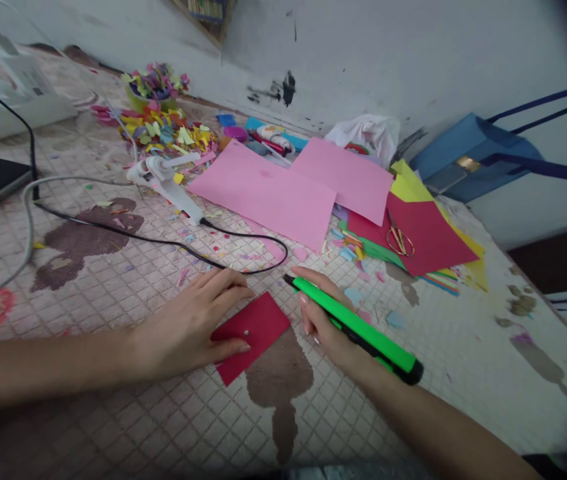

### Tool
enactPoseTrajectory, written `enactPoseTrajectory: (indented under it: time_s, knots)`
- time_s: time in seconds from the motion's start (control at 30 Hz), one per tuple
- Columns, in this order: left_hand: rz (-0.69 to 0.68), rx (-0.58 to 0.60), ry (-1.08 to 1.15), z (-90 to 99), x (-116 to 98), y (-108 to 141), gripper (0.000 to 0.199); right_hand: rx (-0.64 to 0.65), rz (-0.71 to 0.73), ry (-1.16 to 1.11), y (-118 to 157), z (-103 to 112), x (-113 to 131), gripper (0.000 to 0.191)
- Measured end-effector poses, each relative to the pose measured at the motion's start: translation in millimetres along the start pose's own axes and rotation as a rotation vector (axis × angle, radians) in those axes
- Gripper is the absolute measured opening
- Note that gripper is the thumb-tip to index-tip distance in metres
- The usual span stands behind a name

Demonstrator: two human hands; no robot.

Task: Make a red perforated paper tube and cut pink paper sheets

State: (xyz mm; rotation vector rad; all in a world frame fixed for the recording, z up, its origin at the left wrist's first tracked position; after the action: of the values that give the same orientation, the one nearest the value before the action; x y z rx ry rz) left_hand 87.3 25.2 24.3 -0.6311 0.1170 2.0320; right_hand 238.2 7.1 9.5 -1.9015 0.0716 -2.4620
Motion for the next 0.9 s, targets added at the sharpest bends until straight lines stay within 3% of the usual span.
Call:
enactPoseTrajectory:
  time_s: [0.13,0.27,0.37,0.6,0.9]
  knots:
    - [0.008,0.005,-0.014,0.4,0,1,0.036,0.019,0.067,0.005,0,-2,7,0.025]
    - [0.026,0.013,-0.015,-1.3,1,1,0.025,0.013,0.029,-0.036,-1,-5,-2,0.021]
    - [0.021,-0.003,0.014,-0.6,1,2,0.022,-0.012,-0.009,-0.022,-2,-5,-9,0.029]
    - [0.032,-0.018,-0.019,-0.1,4,0,0.039,0.031,0.001,0.028,-1,-10,-7,0.041]
    - [0.036,-0.008,0.032,0.7,4,-1,0.043,0.089,-0.003,-0.148,-3,-16,-2,0.04]
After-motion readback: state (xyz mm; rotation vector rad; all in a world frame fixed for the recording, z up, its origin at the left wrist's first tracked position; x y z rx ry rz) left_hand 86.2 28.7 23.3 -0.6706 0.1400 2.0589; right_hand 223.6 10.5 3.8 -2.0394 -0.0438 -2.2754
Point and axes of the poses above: each hand's wrist, its own y-axis away from the middle knuckle, its own z-axis out of the back of the hand, x = y × z, the point moved 10 cm from there along -y, towards the middle knuckle, and after that the axes turned 2 degrees about x, right-handed, at the moved point
